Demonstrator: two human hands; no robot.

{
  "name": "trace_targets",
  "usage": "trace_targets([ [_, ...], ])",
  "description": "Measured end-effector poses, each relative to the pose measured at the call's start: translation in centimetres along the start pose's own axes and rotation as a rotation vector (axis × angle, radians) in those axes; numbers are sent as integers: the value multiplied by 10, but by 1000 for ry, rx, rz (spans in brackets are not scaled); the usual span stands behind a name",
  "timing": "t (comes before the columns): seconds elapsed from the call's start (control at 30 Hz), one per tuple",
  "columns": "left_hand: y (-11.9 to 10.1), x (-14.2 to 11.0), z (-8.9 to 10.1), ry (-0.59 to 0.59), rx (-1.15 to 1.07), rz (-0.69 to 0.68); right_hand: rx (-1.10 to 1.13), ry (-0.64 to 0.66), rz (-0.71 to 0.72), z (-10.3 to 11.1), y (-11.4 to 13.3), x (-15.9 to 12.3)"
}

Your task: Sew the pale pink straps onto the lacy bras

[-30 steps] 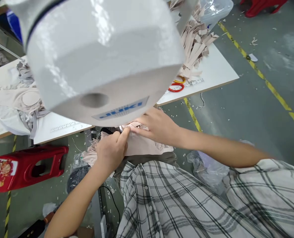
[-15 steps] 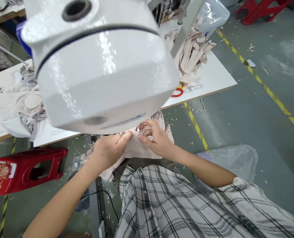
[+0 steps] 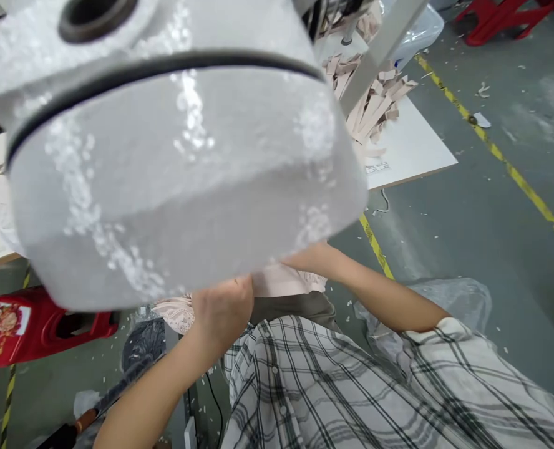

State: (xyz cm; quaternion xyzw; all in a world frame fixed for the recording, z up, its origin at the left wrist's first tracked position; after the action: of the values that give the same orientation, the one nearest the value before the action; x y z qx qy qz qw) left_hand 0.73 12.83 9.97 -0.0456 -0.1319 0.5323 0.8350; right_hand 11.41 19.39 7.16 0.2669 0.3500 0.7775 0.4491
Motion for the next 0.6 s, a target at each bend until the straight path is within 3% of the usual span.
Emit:
trace_targets([
  [0.1,11,-4,-4,-6,-128,89,-1,-71,28,9,2,8],
  [0.2,16,-9,-10,5,-185,111,-22,-52,45,8,4,12],
  [0.6,14,-11,-4,-78,-133,40,-2,-79,78,8,2,11],
])
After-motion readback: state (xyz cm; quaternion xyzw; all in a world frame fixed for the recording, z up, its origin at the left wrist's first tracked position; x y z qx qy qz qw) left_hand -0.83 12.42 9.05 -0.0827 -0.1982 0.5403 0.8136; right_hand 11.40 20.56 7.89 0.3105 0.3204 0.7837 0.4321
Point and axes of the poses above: each hand's wrist, its own x-axis towards the middle knuckle, its own z-axis out of the back of the hand, y = z × x, the point moved 10 cm from there along x, towards the middle knuckle, and after that the axes turned 4 degrees about -x, right-handed, at the moved point
